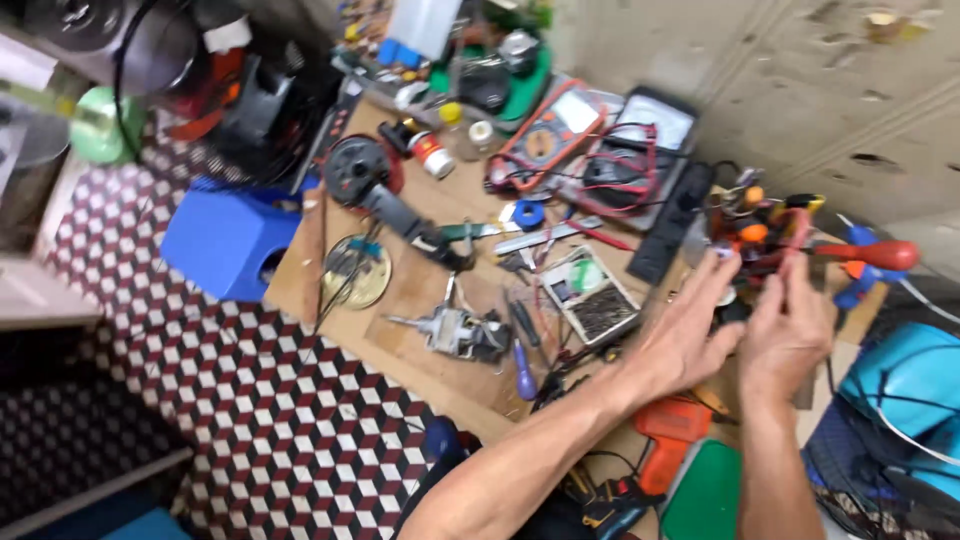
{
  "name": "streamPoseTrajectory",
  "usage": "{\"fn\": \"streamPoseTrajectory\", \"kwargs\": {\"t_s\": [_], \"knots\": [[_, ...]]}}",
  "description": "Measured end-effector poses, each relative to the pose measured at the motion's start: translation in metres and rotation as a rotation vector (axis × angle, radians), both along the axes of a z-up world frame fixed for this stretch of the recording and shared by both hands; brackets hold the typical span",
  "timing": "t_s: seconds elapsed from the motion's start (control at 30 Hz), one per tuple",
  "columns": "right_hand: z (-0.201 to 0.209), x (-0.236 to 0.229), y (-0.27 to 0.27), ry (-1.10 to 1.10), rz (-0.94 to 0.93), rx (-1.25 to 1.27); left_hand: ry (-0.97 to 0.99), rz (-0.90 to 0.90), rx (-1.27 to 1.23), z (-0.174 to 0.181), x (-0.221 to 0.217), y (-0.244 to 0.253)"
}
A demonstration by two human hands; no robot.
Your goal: The person works at a cluttered workbench repairing a small appliance motor unit. They use a cordless drill to remove screws from the plastic housing, separate the housing halves, handle the motor and internal wiring, and reposition components while working on the assembly.
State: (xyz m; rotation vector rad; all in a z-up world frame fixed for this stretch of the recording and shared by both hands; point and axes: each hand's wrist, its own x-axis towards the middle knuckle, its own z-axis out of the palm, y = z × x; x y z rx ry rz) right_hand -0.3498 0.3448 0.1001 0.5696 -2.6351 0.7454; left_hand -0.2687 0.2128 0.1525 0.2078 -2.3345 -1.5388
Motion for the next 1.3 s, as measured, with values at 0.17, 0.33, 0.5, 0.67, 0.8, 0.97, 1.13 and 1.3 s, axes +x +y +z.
{"fn": "streamPoseTrajectory", "kwargs": {"t_s": [0.17, 0.33, 0.5, 0.67, 0.8, 0.97, 1.13, 1.3], "knots": [[-0.015, 0.006, 0.008, -0.075, 0.068, -0.139, -0.320, 0.049, 0.221, 0.029, 0.100, -0.047], [0.028, 0.048, -0.013, -0.063, 0.094, -0.038, -0.462, 0.267, 0.408, -0.027, 0.204, -0.112], [0.010, 0.126, -0.042, -0.252, 0.086, -0.161, -0.662, 0.778, 0.183, -0.063, 0.275, -0.187], [0.009, 0.183, -0.094, -0.462, -0.018, -0.093, -0.564, 0.640, 0.039, -0.068, 0.273, -0.233], [0.015, 0.177, -0.131, -0.647, -0.253, -0.100, -0.367, 0.451, -0.128, -0.066, 0.266, -0.259], [-0.087, 0.135, -0.107, -0.883, -0.541, -0.057, -0.366, 0.304, -0.173, -0.060, 0.270, -0.289], [-0.092, 0.129, -0.109, -0.941, -0.588, 0.242, -0.400, 0.237, -0.148, -0.062, 0.282, -0.316], [-0.036, 0.155, -0.125, -0.502, -0.488, -0.005, -0.443, 0.198, -0.175, -0.058, 0.277, -0.328]]}}
